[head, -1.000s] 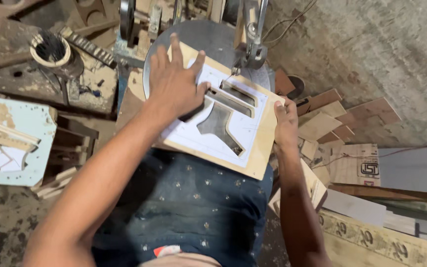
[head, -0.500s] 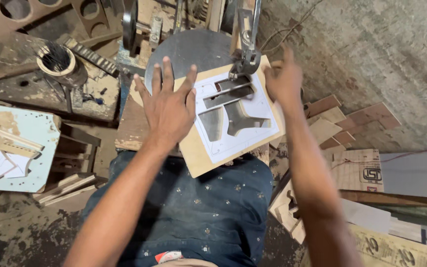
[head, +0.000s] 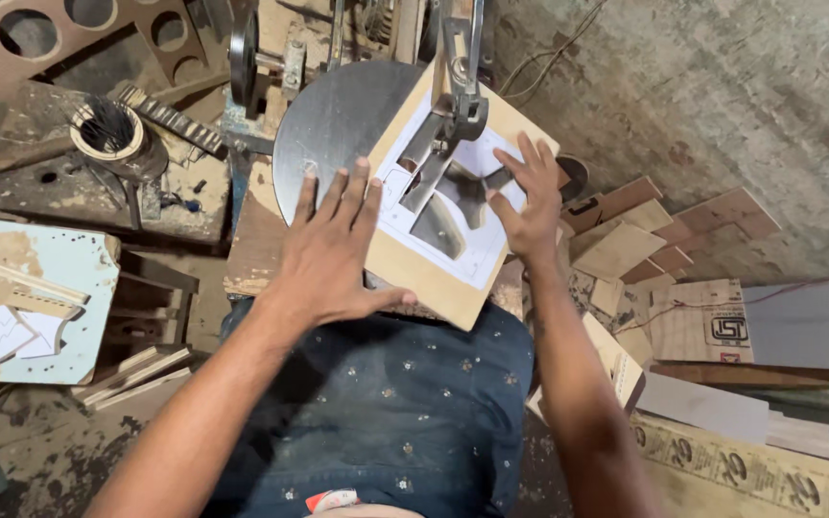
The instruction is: The person uses a bandsaw to cut a wooden board along a paper template. They adjust the board's position multiple times and use a compass to mark or measure the workpiece during the process.
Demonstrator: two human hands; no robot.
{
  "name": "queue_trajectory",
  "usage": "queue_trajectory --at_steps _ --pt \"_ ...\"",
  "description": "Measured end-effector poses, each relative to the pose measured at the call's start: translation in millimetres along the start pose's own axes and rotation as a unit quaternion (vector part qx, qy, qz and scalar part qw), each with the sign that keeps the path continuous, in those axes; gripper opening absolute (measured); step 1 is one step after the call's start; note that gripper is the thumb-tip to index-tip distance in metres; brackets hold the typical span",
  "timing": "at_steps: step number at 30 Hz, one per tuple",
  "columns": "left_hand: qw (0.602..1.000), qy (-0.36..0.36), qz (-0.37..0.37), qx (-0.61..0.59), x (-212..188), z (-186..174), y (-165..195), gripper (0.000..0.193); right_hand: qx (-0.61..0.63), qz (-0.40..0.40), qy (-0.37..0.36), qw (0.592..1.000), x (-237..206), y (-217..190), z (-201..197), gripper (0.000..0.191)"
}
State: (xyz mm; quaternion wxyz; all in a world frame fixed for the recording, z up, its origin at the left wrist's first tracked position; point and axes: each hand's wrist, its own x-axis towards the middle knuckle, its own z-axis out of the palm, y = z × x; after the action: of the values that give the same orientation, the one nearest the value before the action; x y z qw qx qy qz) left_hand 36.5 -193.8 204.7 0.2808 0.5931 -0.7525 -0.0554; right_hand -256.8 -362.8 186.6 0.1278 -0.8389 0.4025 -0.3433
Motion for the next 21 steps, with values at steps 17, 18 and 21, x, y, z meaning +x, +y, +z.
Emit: queue_trajectory --at_steps 17,18,21 --pt "0.995 0.059 -0.076 0.007 10.3 26.1 42.0 0.139 0.008 0.134 0.055 0.989 -64.4 -82.5 0.6 0.069" --pt "0.997 0.032 -0.069 0.007 11.4 23.3 37.1 0.141 0.005 0.156 0.055 0.986 -67.2 -85.8 3.1 0.07" --pt "0.998 -0.002 -0.061 0.013 24.3 17.6 23.2 0.146 0.001 0.174 0.064 0.983 -61.1 -83.9 10.0 0.073"
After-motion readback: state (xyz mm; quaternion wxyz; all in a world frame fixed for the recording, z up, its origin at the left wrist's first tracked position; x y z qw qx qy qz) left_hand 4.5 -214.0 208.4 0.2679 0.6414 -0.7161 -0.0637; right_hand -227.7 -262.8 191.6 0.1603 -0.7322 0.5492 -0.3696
